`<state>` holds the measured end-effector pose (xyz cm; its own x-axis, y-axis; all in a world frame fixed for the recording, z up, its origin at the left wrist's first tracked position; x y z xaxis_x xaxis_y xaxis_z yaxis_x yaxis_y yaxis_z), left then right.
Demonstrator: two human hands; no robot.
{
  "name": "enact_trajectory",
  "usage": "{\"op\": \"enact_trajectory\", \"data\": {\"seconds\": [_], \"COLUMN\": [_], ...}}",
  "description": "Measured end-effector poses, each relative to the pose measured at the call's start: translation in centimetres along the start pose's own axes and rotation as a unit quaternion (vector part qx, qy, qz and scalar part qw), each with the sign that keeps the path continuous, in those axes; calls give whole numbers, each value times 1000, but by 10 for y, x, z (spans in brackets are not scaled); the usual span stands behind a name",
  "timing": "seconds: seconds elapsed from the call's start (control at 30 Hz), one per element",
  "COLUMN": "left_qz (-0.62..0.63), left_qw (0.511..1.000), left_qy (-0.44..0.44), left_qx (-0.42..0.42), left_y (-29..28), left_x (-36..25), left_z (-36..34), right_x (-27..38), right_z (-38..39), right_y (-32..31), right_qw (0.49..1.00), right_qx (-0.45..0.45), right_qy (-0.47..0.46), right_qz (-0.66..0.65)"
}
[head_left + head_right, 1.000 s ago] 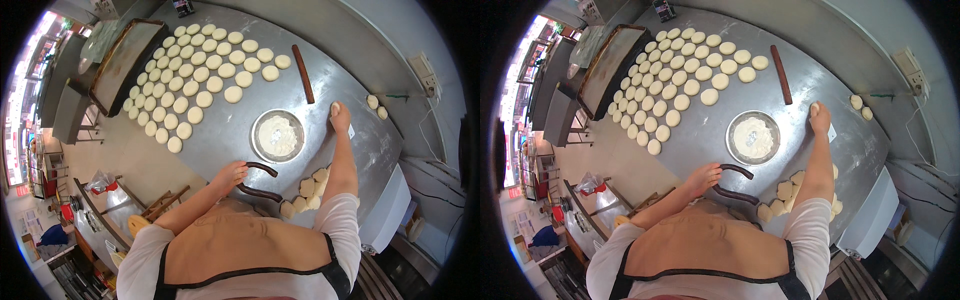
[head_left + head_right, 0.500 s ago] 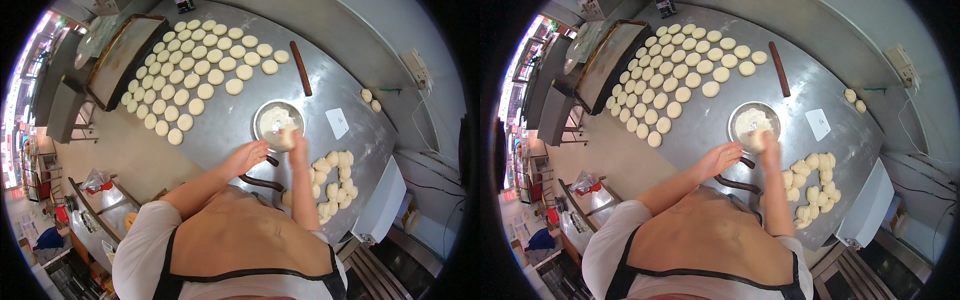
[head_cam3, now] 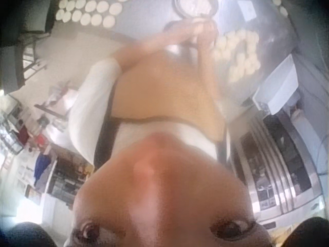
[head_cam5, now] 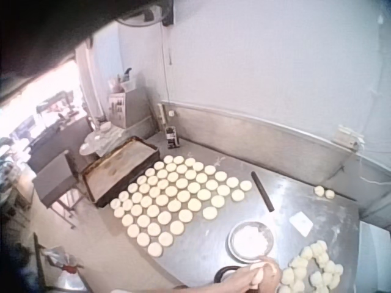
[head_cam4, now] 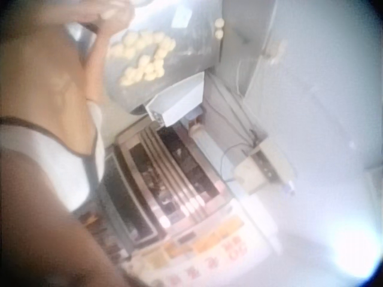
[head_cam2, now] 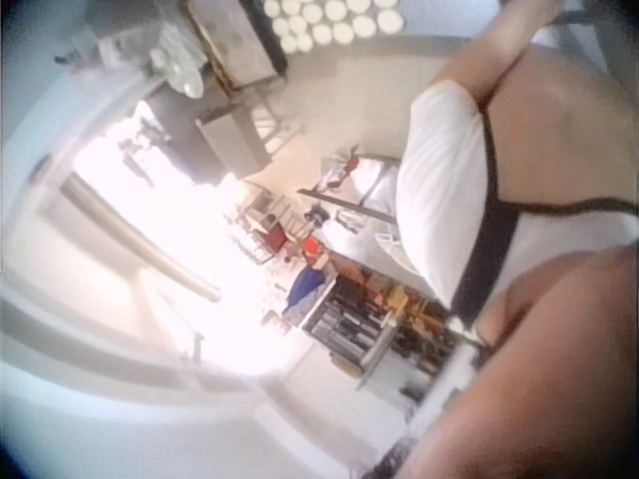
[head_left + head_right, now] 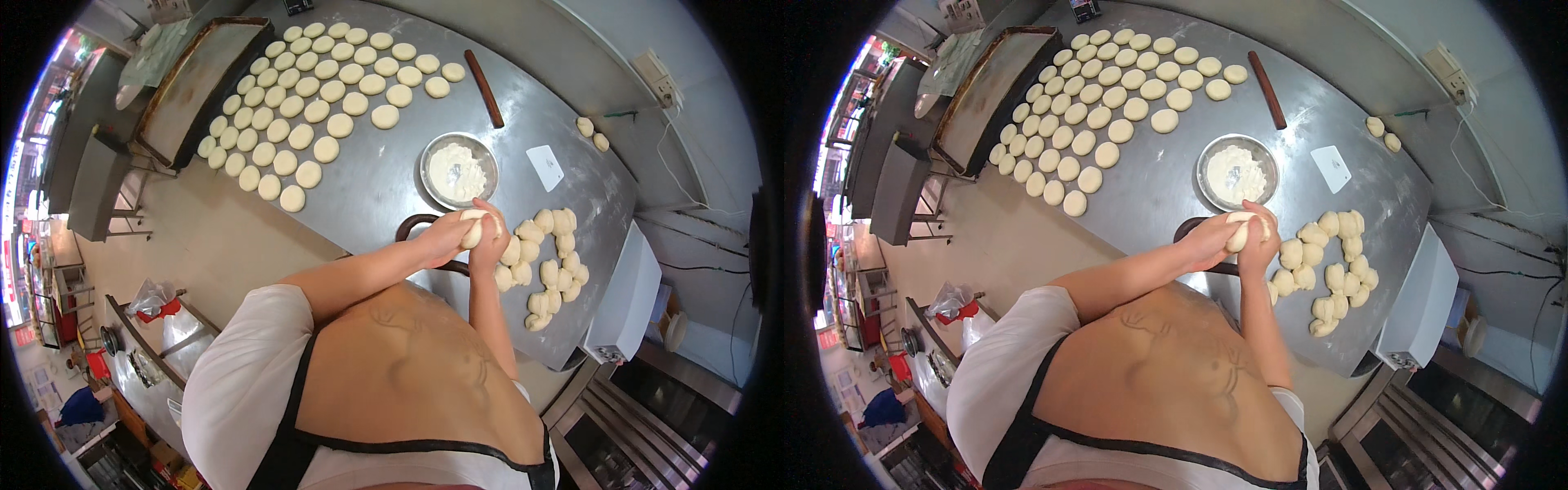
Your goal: The person flattens rounds of dough by hand, places a dark filling inside, and pinches them into balls. They also flatten other dough pieces with a rolling pin into long strips and coil these strips around the filled balls on a stainless steel table.
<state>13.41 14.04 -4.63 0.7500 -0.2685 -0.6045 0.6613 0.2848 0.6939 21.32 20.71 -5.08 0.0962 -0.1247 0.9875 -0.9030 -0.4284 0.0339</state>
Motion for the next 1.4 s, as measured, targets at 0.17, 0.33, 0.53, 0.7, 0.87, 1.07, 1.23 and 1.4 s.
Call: {"op": "enact_trajectory", "data": {"seconds": [0.17,0.33,0.53,0.7,0.87,1.07,1.23,1.4], "left_qz": [-108,4,-29,25,3,-56,51,-22], "left_qw": [988,997,999,997,990,993,996,994], "left_qy": [104,76,37,64,141,93,34,-4], "left_qx": [17,-10,6,48,-9,-50,-66,-106], "left_y": [4,-4,1,19,-9,-4,7,23], "left_x": [17,3,21,15,17,28,17,19], "left_z": [10,11,9,22,6,18,31,39], "right_x": [5,48,50,4,54,30,33,15], "right_z": [23,38,19,18,25,28,41,41], "right_y": [-1,11,3,-12,10,13,16,2], "right_qw": [988,988,957,980,983,957,937,950], "right_qx": [-141,45,42,-147,35,57,63,86], "right_qy": [54,-123,-204,48,-150,-181,-219,-178], "right_qz": [-14,76,204,-124,101,221,264,240]}}
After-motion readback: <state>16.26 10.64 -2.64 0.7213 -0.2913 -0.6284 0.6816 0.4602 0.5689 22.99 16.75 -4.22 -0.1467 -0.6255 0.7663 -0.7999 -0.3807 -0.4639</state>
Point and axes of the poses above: each hand's wrist, its own z-axis away from the middle knuckle, its own y-axis out of the palm, x = y × z, the point moved 5 cm from there along -z, towards the middle knuckle, and after that the axes turned 6 degrees about -z, right-handed, at the moved point
